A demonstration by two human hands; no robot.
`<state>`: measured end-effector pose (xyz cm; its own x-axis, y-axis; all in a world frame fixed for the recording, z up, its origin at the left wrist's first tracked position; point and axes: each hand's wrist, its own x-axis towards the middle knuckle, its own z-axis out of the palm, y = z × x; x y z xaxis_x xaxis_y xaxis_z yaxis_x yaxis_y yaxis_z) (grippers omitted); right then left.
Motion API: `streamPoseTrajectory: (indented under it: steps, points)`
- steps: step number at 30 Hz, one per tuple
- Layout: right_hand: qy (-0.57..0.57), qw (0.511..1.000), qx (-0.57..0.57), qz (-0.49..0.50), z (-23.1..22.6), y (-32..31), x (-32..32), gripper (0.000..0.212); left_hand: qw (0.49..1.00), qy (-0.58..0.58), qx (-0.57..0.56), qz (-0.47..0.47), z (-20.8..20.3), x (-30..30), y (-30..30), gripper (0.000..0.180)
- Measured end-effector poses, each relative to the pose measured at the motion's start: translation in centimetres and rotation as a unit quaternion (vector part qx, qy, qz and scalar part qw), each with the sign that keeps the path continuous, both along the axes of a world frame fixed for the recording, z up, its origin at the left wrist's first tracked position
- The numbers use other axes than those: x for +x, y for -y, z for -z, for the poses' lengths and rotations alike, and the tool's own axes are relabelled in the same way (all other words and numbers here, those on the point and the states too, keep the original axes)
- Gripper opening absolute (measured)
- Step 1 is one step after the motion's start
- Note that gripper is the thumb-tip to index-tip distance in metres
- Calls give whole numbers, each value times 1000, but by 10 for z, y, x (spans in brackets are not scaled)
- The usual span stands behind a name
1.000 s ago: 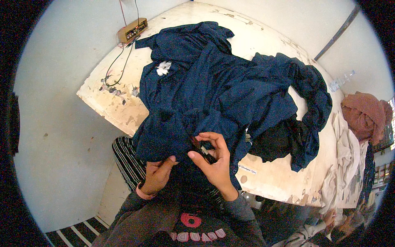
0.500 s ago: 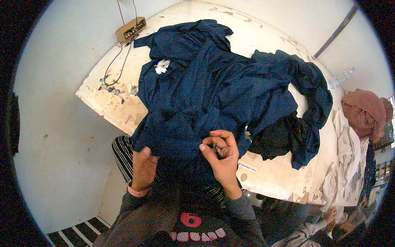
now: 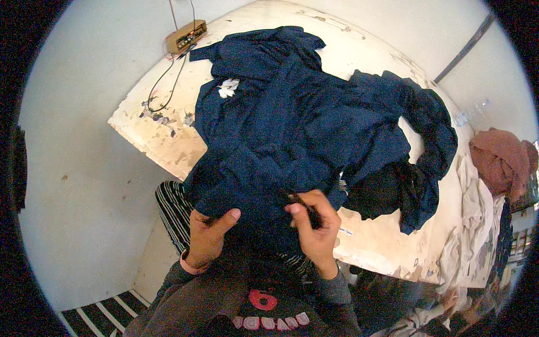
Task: The person uses a seam ripper to remove loose threads and small fabric bits from a dark blue garment laid on a table. They repeatedly pick at the fabric, pull out threads, and adjust the garment to access different areas.
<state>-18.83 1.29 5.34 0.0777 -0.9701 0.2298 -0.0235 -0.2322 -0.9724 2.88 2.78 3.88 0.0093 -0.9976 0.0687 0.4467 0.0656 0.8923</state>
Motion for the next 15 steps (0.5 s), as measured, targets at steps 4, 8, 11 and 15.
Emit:
streamPoseTrajectory:
  steps: [4,8,11,15]
  points:
    - [-32,998,-1,54,-12,-4,22,30,999,-33,14,28,-1,-8,-1,35]
    - [-104,991,-68,57,-14,-6,22,36,997,-57,23,37,-3,-12,-4,33]
    - [-162,982,-78,59,-22,-9,23,30,997,-55,22,55,-2,-10,-4,32]
    - [-190,970,-143,60,-26,-3,27,25,995,-62,16,74,-3,-13,-5,28]
